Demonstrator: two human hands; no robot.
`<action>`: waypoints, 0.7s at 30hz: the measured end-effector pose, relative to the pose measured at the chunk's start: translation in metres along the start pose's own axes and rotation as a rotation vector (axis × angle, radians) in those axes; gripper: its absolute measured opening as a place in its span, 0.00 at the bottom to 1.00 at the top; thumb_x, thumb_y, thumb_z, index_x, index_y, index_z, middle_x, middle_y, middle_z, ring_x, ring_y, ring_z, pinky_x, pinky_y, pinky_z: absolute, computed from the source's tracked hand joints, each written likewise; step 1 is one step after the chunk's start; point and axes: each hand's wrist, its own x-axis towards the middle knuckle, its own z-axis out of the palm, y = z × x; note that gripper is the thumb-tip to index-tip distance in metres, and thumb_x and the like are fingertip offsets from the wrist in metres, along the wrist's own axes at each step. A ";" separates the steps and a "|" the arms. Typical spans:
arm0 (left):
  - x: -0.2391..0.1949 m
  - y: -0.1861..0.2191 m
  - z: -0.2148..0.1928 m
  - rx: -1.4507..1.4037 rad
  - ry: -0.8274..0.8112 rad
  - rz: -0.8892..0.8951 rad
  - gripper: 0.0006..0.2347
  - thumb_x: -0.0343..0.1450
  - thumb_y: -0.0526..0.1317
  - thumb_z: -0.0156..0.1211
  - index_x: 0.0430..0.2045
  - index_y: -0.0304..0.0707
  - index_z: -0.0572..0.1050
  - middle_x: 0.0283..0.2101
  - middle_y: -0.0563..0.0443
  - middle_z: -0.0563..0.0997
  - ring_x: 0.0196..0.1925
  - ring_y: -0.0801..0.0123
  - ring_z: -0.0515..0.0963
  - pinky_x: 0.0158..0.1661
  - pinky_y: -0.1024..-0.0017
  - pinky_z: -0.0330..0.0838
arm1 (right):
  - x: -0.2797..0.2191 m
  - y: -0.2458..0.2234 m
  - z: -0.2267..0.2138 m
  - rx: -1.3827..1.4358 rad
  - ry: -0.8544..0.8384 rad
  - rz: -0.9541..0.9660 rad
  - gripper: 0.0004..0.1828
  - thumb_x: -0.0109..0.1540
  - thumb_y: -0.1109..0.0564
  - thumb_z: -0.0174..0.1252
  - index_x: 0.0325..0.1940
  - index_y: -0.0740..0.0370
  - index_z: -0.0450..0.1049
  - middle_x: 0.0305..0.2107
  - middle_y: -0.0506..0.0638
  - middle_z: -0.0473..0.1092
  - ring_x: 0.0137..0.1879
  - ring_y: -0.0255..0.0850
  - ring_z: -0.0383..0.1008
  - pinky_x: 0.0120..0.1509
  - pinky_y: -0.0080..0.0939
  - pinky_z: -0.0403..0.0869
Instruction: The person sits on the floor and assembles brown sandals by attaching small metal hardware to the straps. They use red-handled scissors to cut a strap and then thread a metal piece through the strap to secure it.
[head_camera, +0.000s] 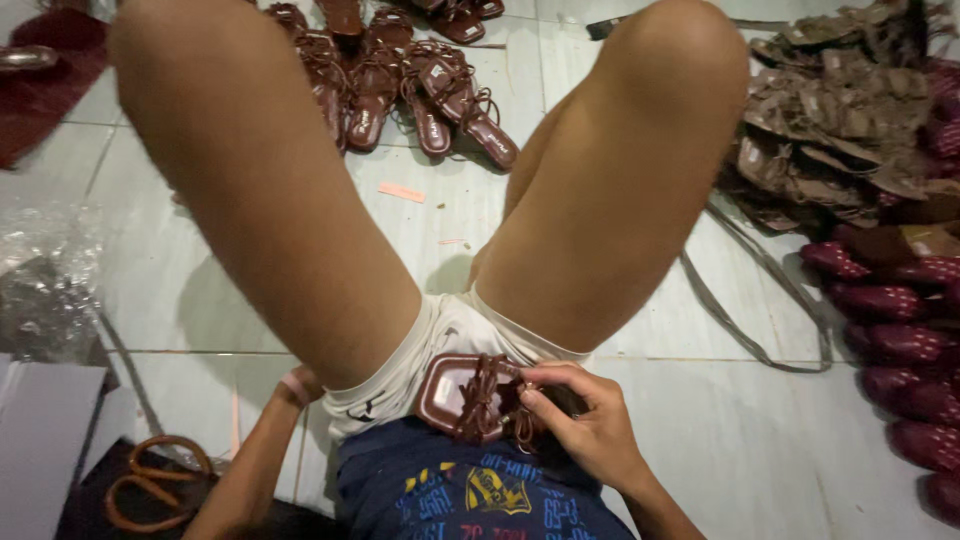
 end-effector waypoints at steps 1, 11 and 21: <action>-0.001 0.001 0.000 -0.090 0.032 -0.043 0.23 0.72 0.37 0.60 0.63 0.28 0.68 0.66 0.38 0.73 0.64 0.57 0.75 0.62 0.59 0.70 | -0.001 0.002 -0.001 -0.039 0.008 -0.050 0.13 0.58 0.64 0.66 0.47 0.68 0.81 0.41 0.54 0.80 0.46 0.39 0.80 0.52 0.37 0.77; 0.018 0.011 0.015 -0.303 0.027 -0.245 0.24 0.75 0.43 0.53 0.65 0.29 0.65 0.67 0.40 0.71 0.65 0.58 0.73 0.63 0.59 0.68 | -0.008 0.027 -0.004 -0.144 0.133 -0.313 0.10 0.57 0.67 0.67 0.43 0.67 0.80 0.38 0.55 0.80 0.48 0.43 0.81 0.54 0.39 0.77; 0.024 0.012 0.010 -0.476 0.018 -0.227 0.24 0.78 0.46 0.47 0.68 0.30 0.62 0.69 0.42 0.70 0.67 0.60 0.72 0.65 0.59 0.65 | -0.009 0.040 -0.011 0.003 0.101 -0.105 0.11 0.60 0.66 0.64 0.47 0.68 0.80 0.40 0.53 0.80 0.42 0.37 0.80 0.49 0.36 0.78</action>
